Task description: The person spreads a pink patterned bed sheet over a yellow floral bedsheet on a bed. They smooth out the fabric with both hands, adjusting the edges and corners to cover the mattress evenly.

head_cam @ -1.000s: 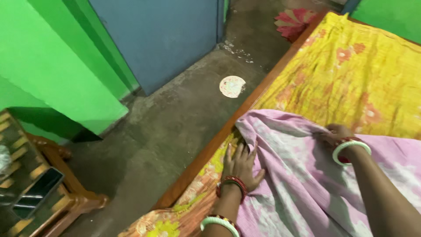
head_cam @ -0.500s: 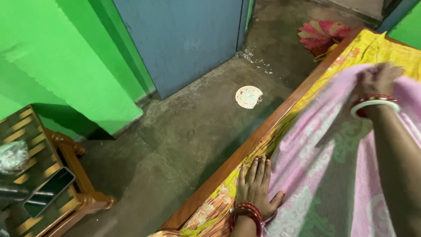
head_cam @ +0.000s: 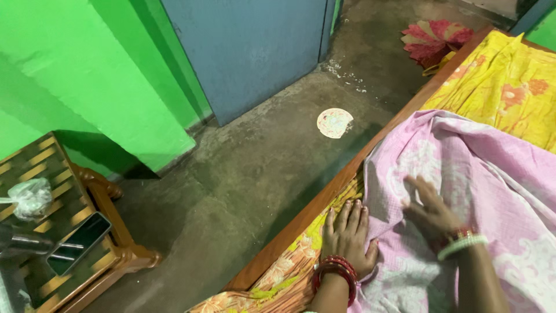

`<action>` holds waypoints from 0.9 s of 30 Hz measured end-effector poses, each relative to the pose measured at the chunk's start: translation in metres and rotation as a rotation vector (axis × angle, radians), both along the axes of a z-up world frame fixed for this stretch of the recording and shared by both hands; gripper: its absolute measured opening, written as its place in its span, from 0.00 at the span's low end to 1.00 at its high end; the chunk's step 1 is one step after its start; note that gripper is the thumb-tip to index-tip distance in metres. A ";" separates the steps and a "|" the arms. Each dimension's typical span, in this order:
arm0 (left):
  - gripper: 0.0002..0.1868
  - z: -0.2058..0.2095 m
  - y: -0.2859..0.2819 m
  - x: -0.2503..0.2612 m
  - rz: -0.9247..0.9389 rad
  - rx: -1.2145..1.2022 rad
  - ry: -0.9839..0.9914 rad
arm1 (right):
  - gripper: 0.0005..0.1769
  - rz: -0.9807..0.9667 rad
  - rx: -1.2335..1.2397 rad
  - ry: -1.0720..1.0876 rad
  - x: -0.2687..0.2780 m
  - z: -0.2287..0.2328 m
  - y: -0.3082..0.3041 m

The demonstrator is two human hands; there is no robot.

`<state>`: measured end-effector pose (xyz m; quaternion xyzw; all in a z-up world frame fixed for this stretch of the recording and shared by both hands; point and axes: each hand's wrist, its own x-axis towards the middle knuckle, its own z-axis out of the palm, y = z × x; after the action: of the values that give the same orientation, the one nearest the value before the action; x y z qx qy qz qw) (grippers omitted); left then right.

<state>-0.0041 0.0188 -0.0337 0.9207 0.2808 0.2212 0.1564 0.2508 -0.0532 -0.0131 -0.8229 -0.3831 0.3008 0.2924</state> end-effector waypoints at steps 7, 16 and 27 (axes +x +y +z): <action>0.42 0.005 0.000 -0.004 -0.010 -0.043 -0.009 | 0.55 0.072 -0.090 -0.624 -0.072 -0.052 -0.052; 0.48 -0.004 0.008 -0.011 -0.155 -0.087 0.020 | 0.56 -0.020 -0.194 -0.609 -0.076 -0.051 -0.035; 0.65 0.030 -0.014 -0.114 -0.205 -0.415 0.304 | 0.48 -0.115 -0.350 -0.582 -0.155 -0.060 -0.097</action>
<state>-0.1179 0.0050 -0.0042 0.9152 0.2458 0.0012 0.3193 0.0958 -0.1504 -0.0727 -0.9321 -0.3462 0.0975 0.0416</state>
